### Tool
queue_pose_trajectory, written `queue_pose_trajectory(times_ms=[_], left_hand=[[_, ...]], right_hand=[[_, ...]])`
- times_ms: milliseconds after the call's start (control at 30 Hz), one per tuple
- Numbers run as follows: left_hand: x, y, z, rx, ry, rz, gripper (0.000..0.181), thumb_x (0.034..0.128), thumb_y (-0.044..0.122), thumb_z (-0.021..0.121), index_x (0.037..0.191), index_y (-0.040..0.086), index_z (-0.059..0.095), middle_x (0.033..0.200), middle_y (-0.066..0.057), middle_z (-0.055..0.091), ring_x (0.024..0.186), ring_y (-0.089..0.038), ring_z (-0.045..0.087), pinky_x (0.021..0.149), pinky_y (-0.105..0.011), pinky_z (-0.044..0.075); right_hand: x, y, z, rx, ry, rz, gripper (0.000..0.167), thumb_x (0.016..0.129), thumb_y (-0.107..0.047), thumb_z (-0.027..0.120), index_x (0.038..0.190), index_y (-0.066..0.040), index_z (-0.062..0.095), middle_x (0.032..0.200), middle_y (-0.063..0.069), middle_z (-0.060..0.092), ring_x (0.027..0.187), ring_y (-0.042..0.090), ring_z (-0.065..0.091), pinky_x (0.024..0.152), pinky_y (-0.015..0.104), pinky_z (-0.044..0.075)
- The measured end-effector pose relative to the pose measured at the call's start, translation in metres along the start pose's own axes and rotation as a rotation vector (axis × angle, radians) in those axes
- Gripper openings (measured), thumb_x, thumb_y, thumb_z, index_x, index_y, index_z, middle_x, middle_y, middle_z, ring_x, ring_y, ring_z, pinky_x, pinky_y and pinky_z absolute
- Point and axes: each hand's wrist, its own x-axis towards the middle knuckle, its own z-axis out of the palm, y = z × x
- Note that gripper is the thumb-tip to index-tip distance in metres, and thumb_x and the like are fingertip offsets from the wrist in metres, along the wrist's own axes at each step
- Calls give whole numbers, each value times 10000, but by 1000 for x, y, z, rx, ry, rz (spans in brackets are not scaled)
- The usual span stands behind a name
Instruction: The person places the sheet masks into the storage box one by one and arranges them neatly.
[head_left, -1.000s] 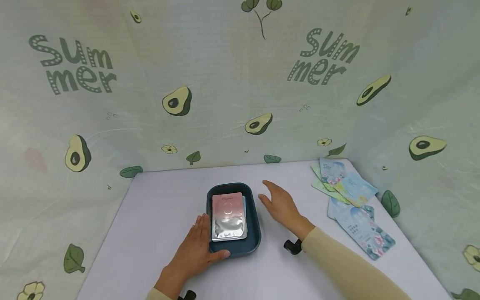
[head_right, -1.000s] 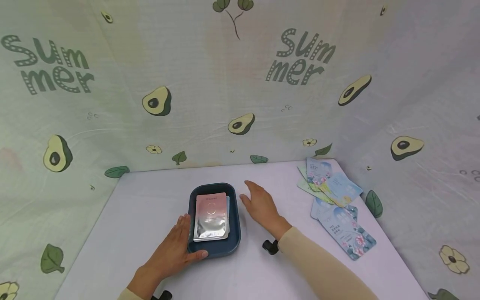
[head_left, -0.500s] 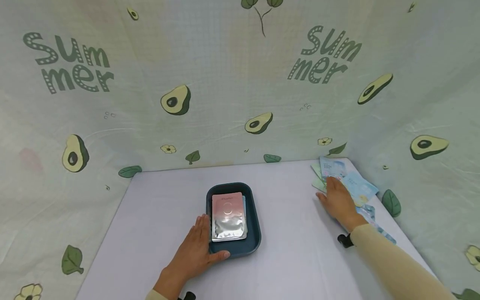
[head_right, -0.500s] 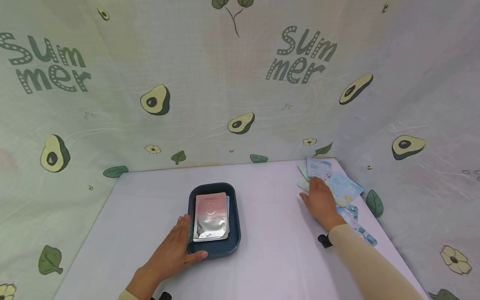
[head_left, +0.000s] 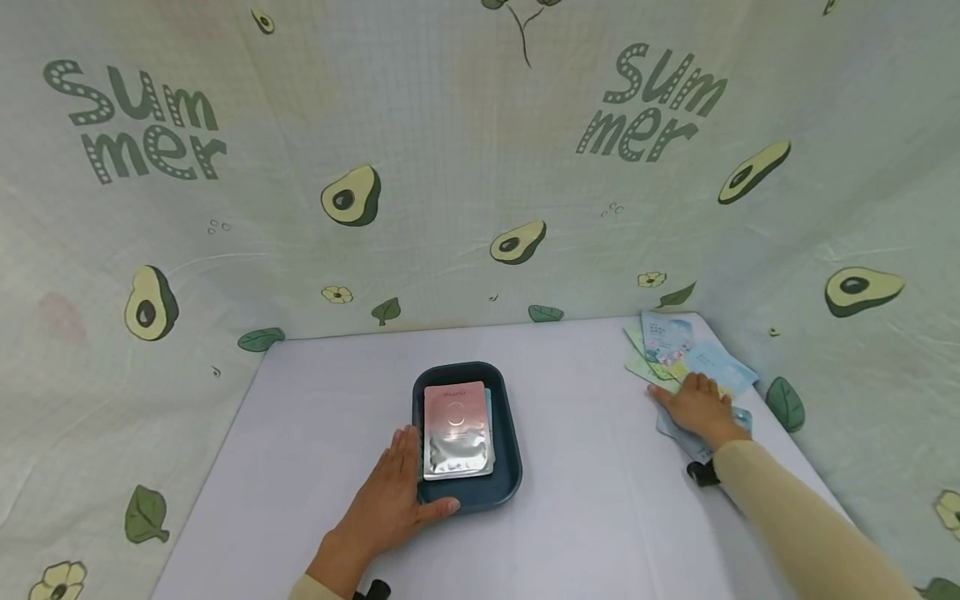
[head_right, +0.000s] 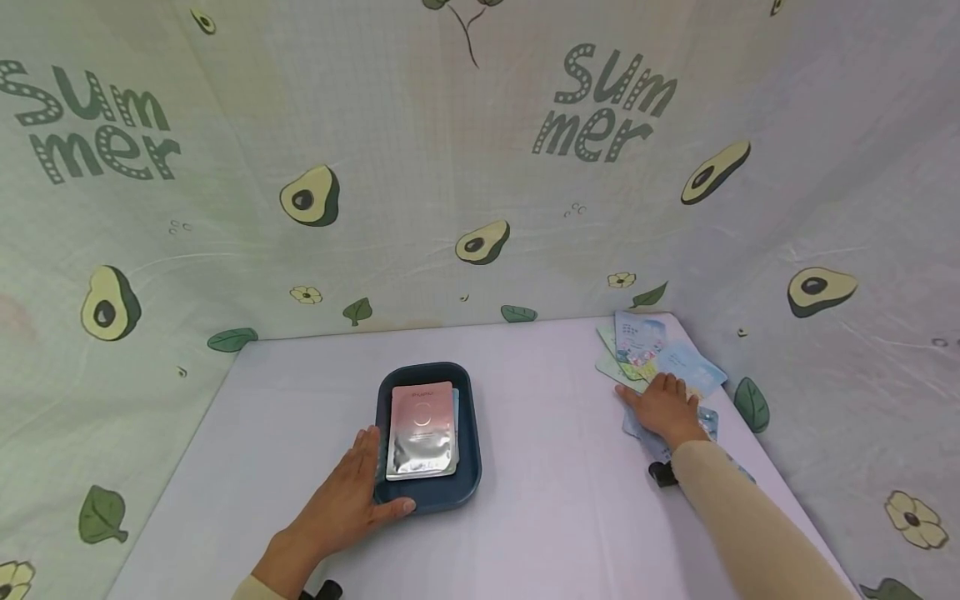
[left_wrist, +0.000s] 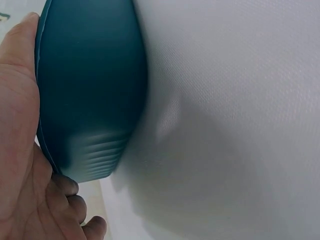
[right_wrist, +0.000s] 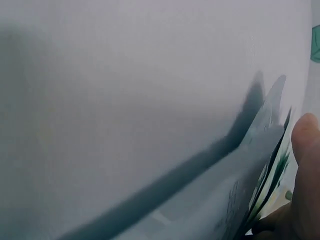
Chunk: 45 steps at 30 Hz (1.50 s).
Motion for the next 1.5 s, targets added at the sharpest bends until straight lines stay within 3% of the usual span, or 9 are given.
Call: queue_pose_trajectory(times_ms=[367, 667, 967, 1167, 1300, 1433, 1500], left_hand=[[1, 0, 0, -1, 11, 0, 1265, 863, 732, 726, 1659, -64, 148, 1736, -257, 180, 1628, -414, 141, 1289, -576, 253], [1, 0, -1, -12, 2, -5, 1275, 858, 738, 726, 1660, -63, 143, 1738, -254, 175, 1631, -410, 131, 1293, -574, 243], [2, -1, -2, -10, -9, -3, 1285, 852, 766, 707, 1662, -58, 144, 1744, -240, 166, 1634, -404, 120, 1297, -574, 233], [1, 0, -3, 5, -16, -5, 1281, 857, 764, 704, 1661, -59, 142, 1743, -243, 166, 1634, -403, 120, 1296, -571, 236], [1, 0, -4, 8, -14, 1, 1276, 857, 752, 714, 1660, -61, 148, 1742, -248, 168, 1633, -408, 125, 1294, -576, 239], [2, -1, -5, 4, -14, 6, 1271, 854, 747, 723, 1660, -58, 158, 1742, -243, 177, 1632, -408, 135, 1291, -582, 244], [2, -1, -6, 1, -19, 6, 1270, 856, 746, 722, 1663, -53, 153, 1745, -235, 173, 1633, -404, 130, 1293, -581, 240]], right_hand=[[-1, -41, 32, -87, 75, -217, 1043, 1067, -692, 375, 1555, 216, 213, 1626, 451, 191, 1520, 634, 137, 1197, 807, 78], [-29, -88, 54, -96, 39, -469, 924, 1068, -602, 497, 1563, 161, 333, 1641, 371, 308, 1542, 566, 242, 1219, 763, 169], [-64, -119, 75, -132, -10, -562, 892, 1049, -616, 521, 1586, 82, 379, 1662, 277, 360, 1575, 468, 278, 1252, 694, 217], [-84, -130, 77, -130, -38, -608, 857, 1047, -603, 537, 1573, 64, 420, 1645, 265, 401, 1556, 457, 331, 1252, 666, 255], [-77, -133, 62, -121, 43, -641, 826, 1034, -566, 599, 1554, 59, 452, 1597, 263, 464, 1485, 462, 438, 1216, 633, 353], [-50, -130, 42, -133, 186, -612, 817, 983, -518, 714, 1532, 41, 482, 1515, 257, 533, 1385, 459, 520, 1132, 638, 446], [-34, -126, 36, -168, 218, -579, 846, 953, -543, 745, 1531, 19, 489, 1488, 247, 543, 1355, 452, 522, 1100, 642, 462]])
